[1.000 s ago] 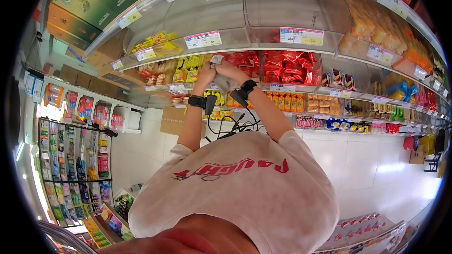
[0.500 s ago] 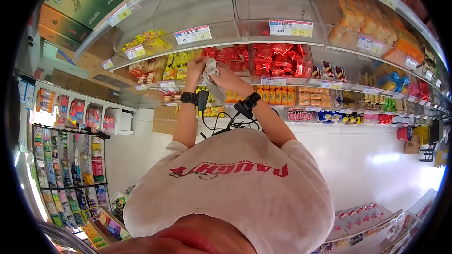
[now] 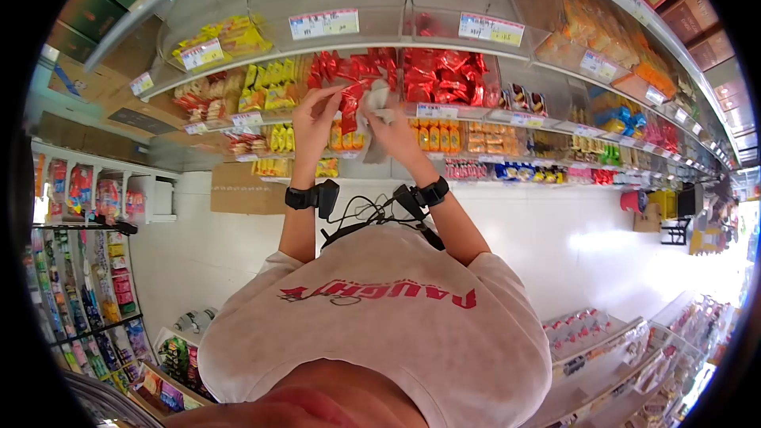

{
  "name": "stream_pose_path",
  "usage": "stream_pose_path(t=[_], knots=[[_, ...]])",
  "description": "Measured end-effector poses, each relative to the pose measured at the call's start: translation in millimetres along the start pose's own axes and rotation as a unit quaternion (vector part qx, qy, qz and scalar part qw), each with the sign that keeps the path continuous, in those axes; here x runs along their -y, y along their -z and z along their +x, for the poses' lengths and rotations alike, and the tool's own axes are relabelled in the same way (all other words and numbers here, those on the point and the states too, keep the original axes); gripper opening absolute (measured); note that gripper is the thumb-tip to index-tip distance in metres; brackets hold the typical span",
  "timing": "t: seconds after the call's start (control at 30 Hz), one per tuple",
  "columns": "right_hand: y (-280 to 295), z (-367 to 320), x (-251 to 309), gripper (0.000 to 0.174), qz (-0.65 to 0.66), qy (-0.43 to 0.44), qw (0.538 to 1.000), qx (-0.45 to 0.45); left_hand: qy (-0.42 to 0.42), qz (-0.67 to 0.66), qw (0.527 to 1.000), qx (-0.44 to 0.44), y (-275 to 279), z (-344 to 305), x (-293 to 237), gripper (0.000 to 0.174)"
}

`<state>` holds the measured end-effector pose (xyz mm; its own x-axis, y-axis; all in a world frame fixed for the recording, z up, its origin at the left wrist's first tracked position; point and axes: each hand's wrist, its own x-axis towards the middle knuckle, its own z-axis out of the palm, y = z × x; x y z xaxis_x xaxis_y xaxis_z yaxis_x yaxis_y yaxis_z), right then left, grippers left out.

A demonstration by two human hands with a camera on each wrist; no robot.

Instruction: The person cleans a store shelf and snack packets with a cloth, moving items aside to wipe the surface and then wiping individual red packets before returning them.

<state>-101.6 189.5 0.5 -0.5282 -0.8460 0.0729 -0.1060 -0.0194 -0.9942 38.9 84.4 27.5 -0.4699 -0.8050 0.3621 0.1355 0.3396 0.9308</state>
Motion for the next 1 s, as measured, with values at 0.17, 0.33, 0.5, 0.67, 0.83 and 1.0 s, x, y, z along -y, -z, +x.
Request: stream_pose_path(t=[0.17,0.33,0.5,0.67,0.83,1.0], knots=[[0.1,-48.0,28.7,0.032,0.03,-0.073,0.996,0.033,0.114,-0.153,0.981,0.022,-0.4,-32.1,-12.1,0.018],[9.6,-66.3,31.6,0.022,-0.037,-0.016,0.999,0.013,0.226,-0.24,0.944,0.013,-14.5,-47.2,-11.9,0.023],[25.1,-93.2,-3.2,0.035,-0.001,0.052,0.996,0.07,0.174,-0.182,0.966,0.049,-14.9,-50.4,-6.0,0.019],[56.7,-107.8,5.8,0.03,-0.015,-0.01,0.999,-0.028,0.116,-0.175,0.977,0.019,-41.7,-55.7,-25.3,0.017],[102.5,-111.4,19.2,0.029,0.115,-0.017,0.981,-0.157,0.086,-0.092,0.988,0.094,-93.0,-66.4,-30.4,0.015],[140.5,-133.1,34.6,0.018,0.14,0.026,0.962,-0.234,0.028,-0.026,0.992,0.122,-165.1,-91.2,-50.1,0.02]])
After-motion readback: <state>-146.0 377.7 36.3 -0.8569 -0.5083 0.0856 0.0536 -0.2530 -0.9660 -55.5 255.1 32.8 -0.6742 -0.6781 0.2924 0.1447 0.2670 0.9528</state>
